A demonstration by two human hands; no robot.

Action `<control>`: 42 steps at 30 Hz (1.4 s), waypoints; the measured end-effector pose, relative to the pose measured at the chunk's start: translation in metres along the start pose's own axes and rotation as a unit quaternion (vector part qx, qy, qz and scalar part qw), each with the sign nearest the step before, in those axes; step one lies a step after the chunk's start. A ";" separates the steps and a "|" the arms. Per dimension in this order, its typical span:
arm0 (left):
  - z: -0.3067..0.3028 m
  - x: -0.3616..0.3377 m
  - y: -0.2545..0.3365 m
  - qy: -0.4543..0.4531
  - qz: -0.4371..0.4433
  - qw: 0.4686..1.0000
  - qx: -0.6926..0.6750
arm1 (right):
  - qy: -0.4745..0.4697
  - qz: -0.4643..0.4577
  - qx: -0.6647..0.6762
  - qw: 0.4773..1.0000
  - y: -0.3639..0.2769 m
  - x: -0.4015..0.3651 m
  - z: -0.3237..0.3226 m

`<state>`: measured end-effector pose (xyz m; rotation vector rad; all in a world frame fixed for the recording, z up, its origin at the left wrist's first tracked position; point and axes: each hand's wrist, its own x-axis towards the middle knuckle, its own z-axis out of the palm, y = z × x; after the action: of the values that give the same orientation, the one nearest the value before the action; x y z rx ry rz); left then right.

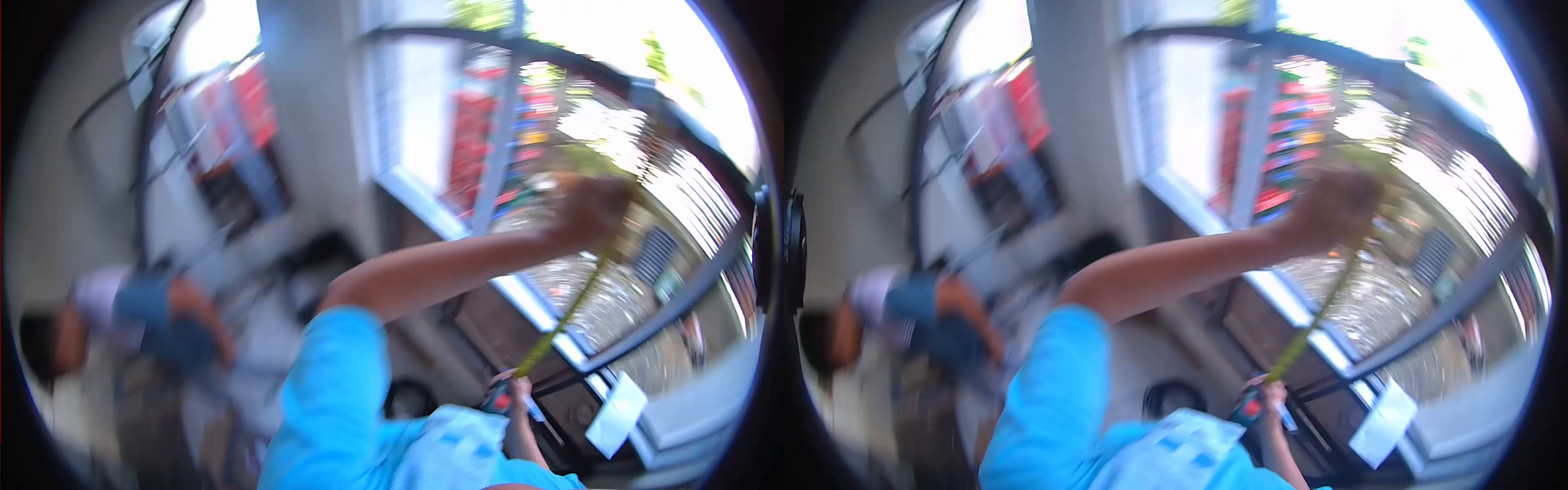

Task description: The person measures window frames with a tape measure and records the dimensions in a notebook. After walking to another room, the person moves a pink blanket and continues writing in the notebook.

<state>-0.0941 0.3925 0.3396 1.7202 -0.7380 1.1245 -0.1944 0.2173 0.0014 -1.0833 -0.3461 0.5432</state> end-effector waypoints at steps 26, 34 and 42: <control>0.152 0.430 0.116 0.059 0.218 0.966 0.128 | 0.431 -0.108 -0.179 0.878 0.047 -0.052 -0.095; 0.175 0.403 0.085 0.003 0.266 0.963 0.051 | 0.492 -0.110 -0.179 0.845 0.098 -0.021 -0.081; 0.169 0.442 0.090 -0.054 0.248 0.967 -0.002 | 0.506 -0.124 -0.204 0.829 0.041 -0.023 -0.047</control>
<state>0.0692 0.2029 0.7510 1.6455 -1.2883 1.3637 -0.1992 0.1842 -0.0564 -1.5565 0.3586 -0.4018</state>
